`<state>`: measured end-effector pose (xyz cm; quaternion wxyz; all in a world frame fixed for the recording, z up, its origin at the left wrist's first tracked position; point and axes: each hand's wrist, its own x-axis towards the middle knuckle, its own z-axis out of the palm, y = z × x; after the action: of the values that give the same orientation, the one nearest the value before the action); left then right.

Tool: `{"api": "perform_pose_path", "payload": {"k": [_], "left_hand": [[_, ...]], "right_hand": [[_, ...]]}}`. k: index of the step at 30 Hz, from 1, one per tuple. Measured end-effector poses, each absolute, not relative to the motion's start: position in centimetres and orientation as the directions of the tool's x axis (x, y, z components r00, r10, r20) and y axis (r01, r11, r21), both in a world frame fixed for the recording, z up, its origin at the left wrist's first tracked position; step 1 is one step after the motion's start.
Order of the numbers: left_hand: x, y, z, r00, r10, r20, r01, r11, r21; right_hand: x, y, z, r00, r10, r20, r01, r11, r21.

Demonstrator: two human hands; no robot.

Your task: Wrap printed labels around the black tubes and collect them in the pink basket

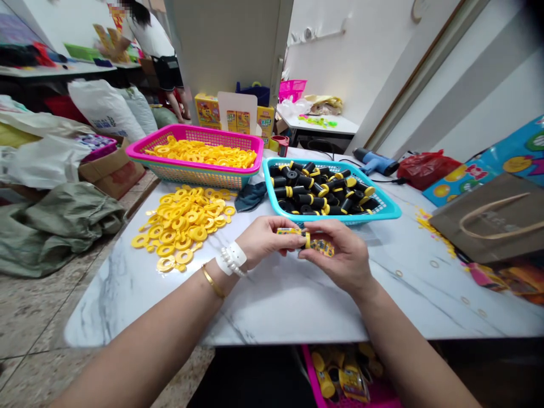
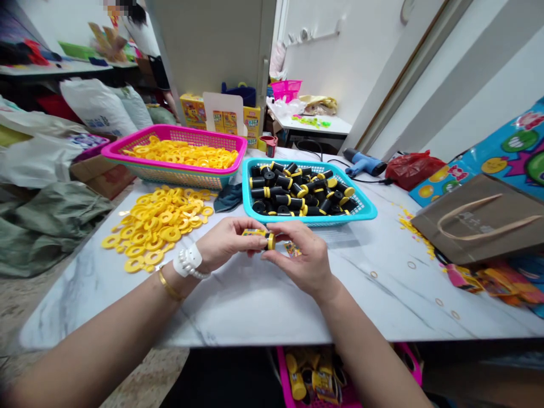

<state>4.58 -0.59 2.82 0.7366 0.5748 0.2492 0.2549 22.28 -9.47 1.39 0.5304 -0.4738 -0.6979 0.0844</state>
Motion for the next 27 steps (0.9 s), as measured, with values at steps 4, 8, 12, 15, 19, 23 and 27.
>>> {"api": "perform_pose_path", "payload": {"k": [4, 8, 12, 15, 19, 23, 27], "left_hand": [[4.9, -0.8, 2.2, 0.767, 0.638, -0.07, -0.127, 0.258, 0.958], [4.4, -0.3, 2.7, 0.826, 0.543, -0.151, -0.063, 0.355, 0.933], [4.0, 0.2, 3.1, 0.788, 0.571, -0.228, 0.019, 0.347, 0.937], [4.2, 0.1, 2.7, 0.774, 0.607, -0.18, -0.044, 0.335, 0.941], [4.6, -0.2, 2.2, 0.785, 0.605, -0.132, -0.081, 0.313, 0.946], [4.4, -0.1, 2.1, 0.795, 0.587, -0.15, -0.075, 0.342, 0.937], [4.5, -0.4, 2.2, 0.797, 0.595, -0.104, -0.135, 0.343, 0.93]], "right_hand": [[21.5, -9.3, 1.4, 0.005, 0.708, 0.706, 0.668, 0.523, -0.53], [21.6, -9.2, 1.4, 0.084, 0.725, 0.684, 0.623, 0.498, -0.603], [22.3, -9.4, 1.1, 0.111, 0.767, 0.632, 0.549, 0.482, -0.682], [22.6, -9.5, 0.9, 0.116, 0.799, 0.59, 0.495, 0.469, -0.732], [22.6, -9.5, 0.8, 0.147, 0.852, 0.502, 0.45, 0.394, -0.801], [22.7, -9.6, 1.1, 0.076, 0.857, 0.509, 0.447, 0.427, -0.786], [22.9, -9.8, 1.3, 0.043, 0.815, 0.578, 0.547, 0.465, -0.696]]}}
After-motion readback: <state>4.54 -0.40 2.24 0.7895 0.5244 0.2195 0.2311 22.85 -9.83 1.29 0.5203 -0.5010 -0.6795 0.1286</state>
